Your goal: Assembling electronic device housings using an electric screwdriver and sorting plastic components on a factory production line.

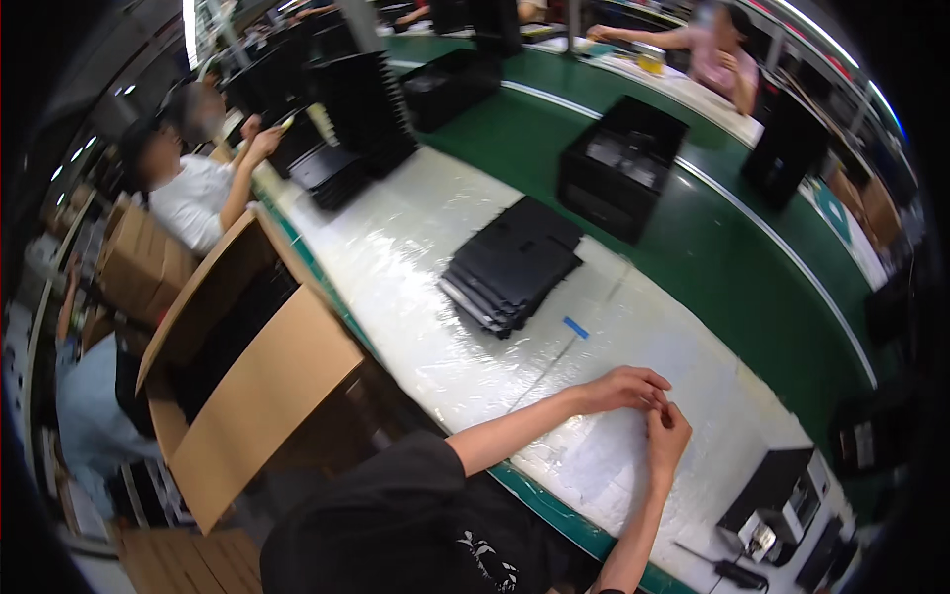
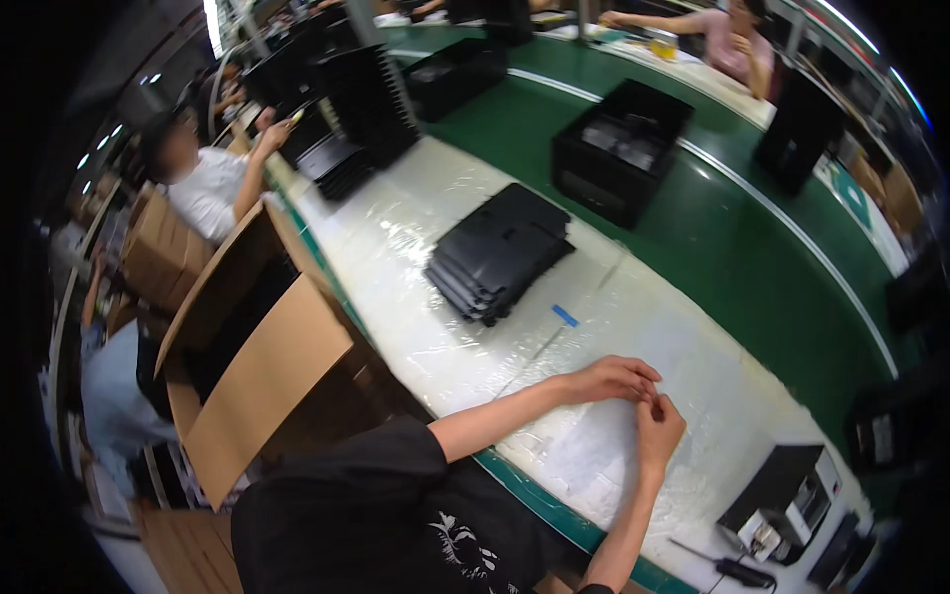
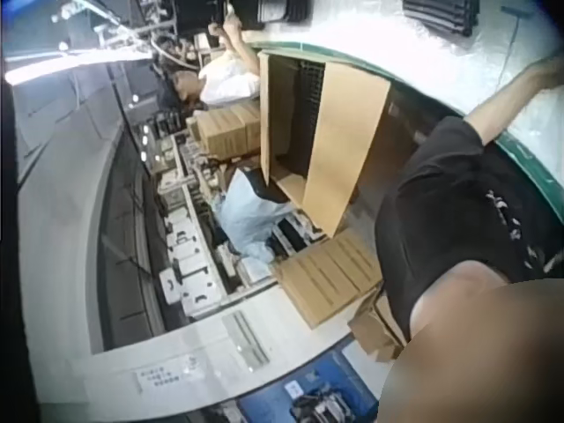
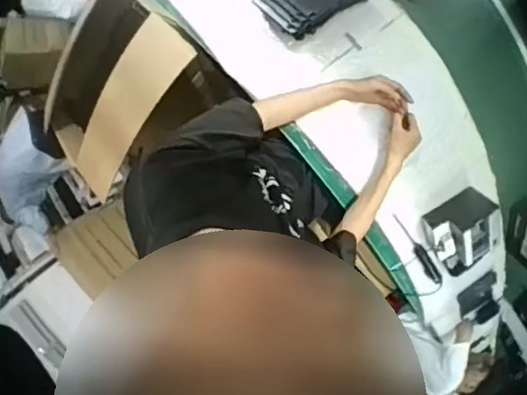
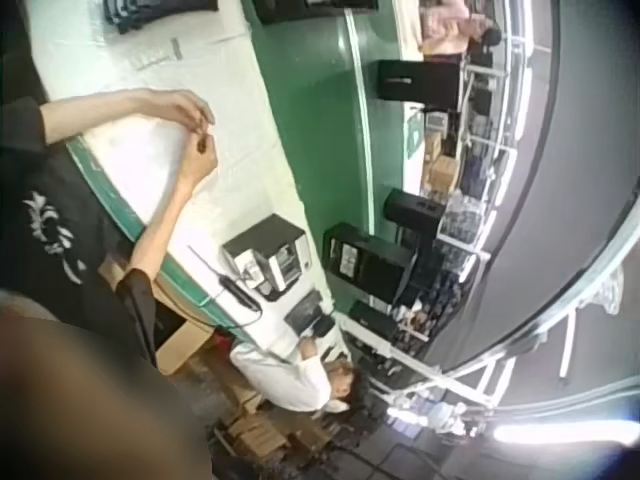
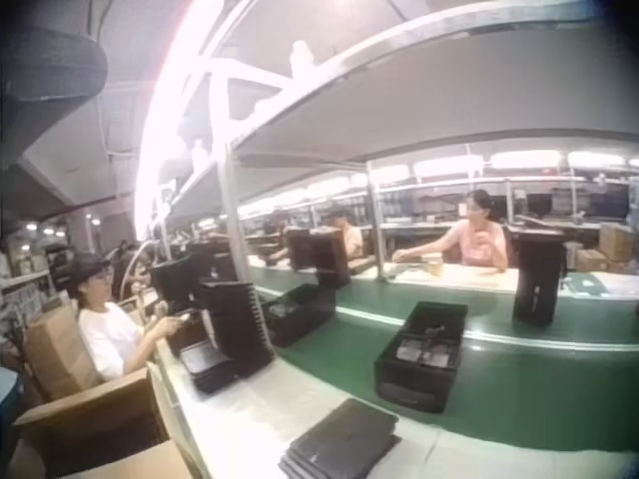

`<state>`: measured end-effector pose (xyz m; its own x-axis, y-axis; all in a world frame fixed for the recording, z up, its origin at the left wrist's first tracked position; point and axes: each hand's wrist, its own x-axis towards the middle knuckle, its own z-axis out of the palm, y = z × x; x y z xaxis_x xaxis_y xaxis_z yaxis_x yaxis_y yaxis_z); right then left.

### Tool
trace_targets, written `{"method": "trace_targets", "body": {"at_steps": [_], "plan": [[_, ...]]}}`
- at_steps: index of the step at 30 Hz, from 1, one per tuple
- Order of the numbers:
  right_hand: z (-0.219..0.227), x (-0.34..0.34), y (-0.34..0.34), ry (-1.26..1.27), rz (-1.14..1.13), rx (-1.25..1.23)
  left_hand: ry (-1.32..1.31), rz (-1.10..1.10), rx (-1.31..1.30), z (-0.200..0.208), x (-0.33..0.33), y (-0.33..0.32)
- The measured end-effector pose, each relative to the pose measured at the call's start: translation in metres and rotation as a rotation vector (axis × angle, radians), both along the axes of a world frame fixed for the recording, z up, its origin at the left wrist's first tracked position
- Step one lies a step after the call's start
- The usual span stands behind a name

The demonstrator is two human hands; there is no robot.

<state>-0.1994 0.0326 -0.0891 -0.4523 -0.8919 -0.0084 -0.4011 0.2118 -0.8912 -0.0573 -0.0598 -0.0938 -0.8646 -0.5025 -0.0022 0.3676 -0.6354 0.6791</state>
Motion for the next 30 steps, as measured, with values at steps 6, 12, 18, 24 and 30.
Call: {"method": "trace_targets", "body": {"at_steps": [6,12,18,24,30], "plan": [[-0.009,-0.006,0.012,0.120,-0.005,-0.147,0.023,0.058,-0.065,0.001,-0.015,0.007],[-0.004,0.000,0.010,0.120,0.043,-0.138,0.029,0.097,-0.040,0.005,-0.013,0.010],[-0.009,-0.007,0.011,0.150,0.059,-0.165,0.044,0.083,-0.039,0.002,-0.013,0.010],[-0.019,-0.018,0.009,-0.060,0.051,-0.308,0.005,0.081,-0.023,0.006,-0.019,0.008],[-0.004,0.003,0.007,0.002,-0.048,-0.218,-0.007,0.135,0.074,-0.012,-0.015,0.000]]}}
